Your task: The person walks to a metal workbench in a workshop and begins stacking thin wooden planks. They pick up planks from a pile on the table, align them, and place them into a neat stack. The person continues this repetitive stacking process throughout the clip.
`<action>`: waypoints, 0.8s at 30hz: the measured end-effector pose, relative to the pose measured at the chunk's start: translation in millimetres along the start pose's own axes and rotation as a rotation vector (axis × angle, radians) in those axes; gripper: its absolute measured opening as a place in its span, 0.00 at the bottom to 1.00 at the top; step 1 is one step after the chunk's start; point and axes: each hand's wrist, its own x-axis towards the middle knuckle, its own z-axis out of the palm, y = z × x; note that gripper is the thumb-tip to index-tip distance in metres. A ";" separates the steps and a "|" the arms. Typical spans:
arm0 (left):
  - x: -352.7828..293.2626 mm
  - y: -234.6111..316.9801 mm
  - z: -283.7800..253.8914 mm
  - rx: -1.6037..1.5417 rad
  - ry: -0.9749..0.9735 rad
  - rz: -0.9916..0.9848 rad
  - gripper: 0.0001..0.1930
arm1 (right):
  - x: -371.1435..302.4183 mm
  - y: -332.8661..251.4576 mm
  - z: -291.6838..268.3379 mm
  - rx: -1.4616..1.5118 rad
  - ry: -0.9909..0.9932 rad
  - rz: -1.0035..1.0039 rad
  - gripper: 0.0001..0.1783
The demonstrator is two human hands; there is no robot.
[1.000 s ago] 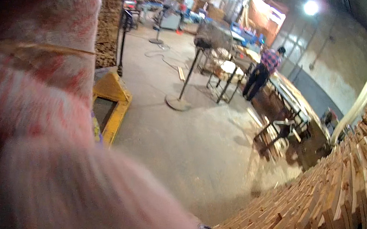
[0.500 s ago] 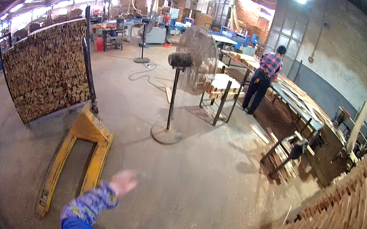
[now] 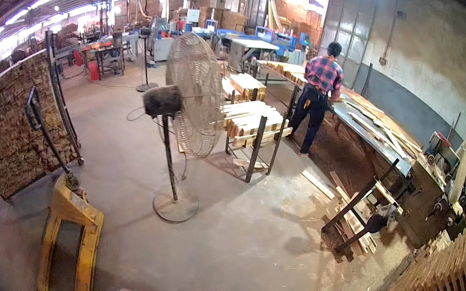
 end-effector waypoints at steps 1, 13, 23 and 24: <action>72.5 58.9 -62.4 0.070 0.108 0.138 0.26 | 15.0 -1.6 -52.4 -0.093 0.060 0.007 0.50; 337.1 633.4 -525.1 -0.464 0.465 0.804 0.35 | 139.8 -171.1 -273.4 -0.023 0.337 0.315 0.49; 462.5 597.4 -571.1 0.252 -0.190 0.317 0.25 | 389.9 -448.8 -523.0 -0.307 0.490 0.065 0.47; 465.5 595.1 -583.7 0.154 -0.194 0.175 0.25 | 418.4 -502.1 -531.4 -0.202 0.474 -0.014 0.45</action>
